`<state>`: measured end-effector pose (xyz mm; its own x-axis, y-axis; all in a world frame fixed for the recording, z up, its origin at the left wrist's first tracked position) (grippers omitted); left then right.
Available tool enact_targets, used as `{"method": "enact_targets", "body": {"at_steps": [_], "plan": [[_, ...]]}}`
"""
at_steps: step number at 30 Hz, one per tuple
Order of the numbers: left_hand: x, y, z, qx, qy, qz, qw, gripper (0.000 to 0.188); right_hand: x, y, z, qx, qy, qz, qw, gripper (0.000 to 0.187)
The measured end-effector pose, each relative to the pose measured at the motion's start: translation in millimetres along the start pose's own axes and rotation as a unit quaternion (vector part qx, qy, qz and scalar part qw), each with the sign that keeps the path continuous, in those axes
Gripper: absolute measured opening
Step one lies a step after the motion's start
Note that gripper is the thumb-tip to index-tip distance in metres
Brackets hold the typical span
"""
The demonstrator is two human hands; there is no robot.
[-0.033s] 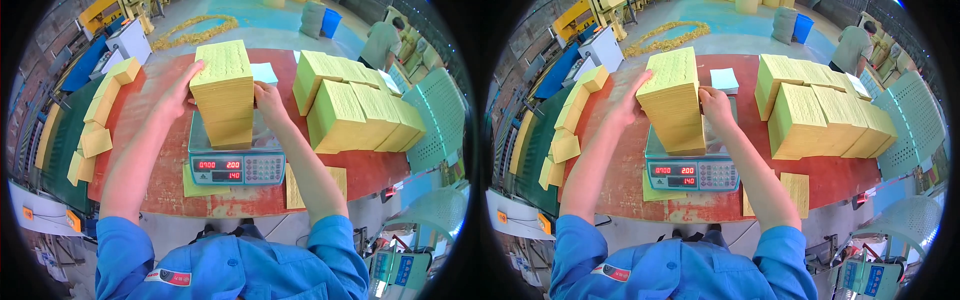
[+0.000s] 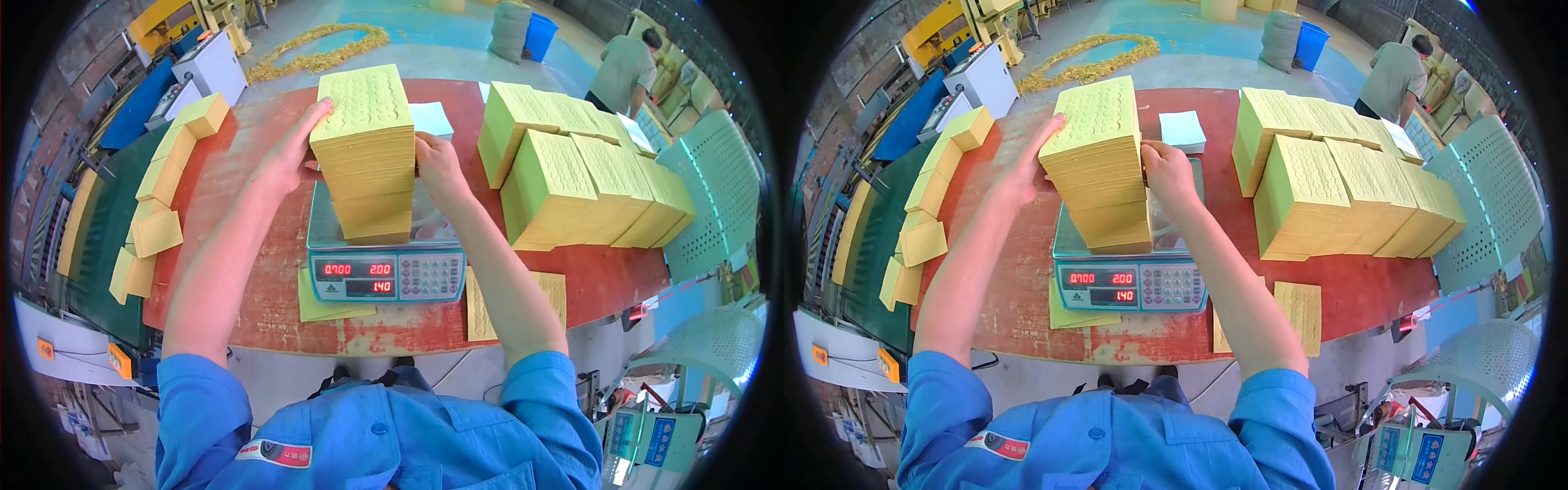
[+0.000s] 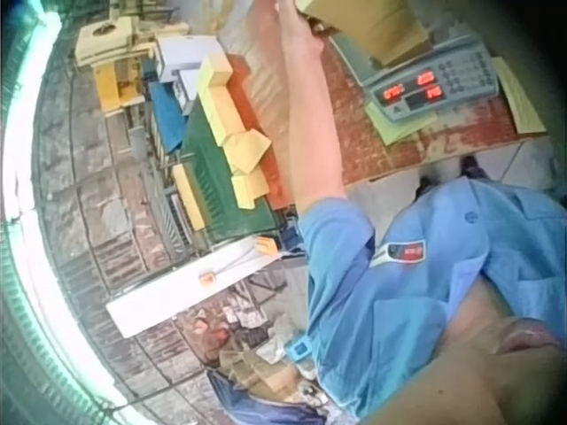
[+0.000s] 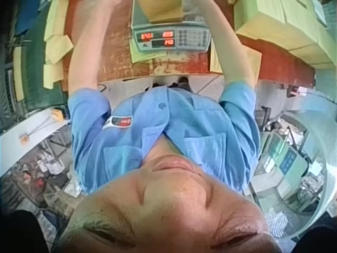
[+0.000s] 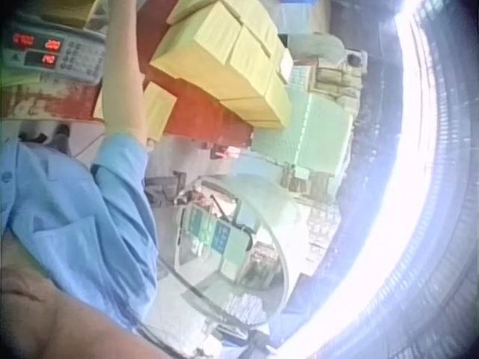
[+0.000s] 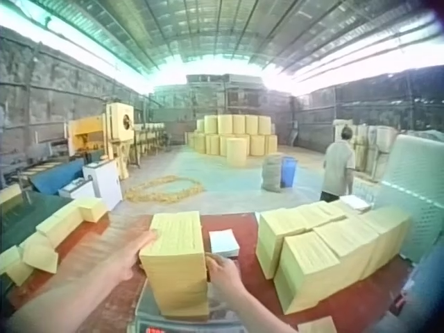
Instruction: Weighing and stacking yellow sponge-like pads in an industrial facility.
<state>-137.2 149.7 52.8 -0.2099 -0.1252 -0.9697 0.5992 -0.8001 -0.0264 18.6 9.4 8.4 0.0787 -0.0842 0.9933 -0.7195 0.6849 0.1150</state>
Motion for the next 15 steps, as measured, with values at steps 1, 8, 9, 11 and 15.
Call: {"method": "enact_targets", "body": {"at_steps": [1,8,9,11,15], "plan": [[1.5,0.0,-1.1,0.011,-0.008,-0.017,1.000,0.079,1.1,-2.7,-0.6,-0.010,-0.013,0.019,1.000,0.033],[8.2,-7.1,-10.1,-0.013,-0.006,0.036,0.999,0.077,3.4,-11.6,-2.7,-0.066,-0.088,0.132,0.985,0.035],[8.1,-4.0,-9.9,0.003,0.000,0.036,0.999,0.077,5.4,-9.9,-1.8,-0.058,-0.106,0.130,0.984,0.035],[4.1,-9.8,-8.8,-0.024,0.027,0.040,0.999,0.077,1.1,-9.7,-2.2,-0.064,-0.087,0.105,0.989,0.035],[10.9,-9.8,-8.2,-0.025,0.040,0.068,0.997,0.075,-5.2,-11.5,0.9,-0.063,-0.074,0.117,0.988,0.035]]}}
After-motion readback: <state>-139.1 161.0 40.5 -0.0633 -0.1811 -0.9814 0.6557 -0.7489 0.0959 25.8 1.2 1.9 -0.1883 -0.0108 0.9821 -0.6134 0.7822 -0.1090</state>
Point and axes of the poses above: each hand's wrist, its own z-axis away from the middle knuckle, its own y-axis out of the palm, x = y × z, the point moved 9 cm from there along -z, towards the middle knuckle, and after that the axes turned 1 degree about y, right-handed, at the moved point
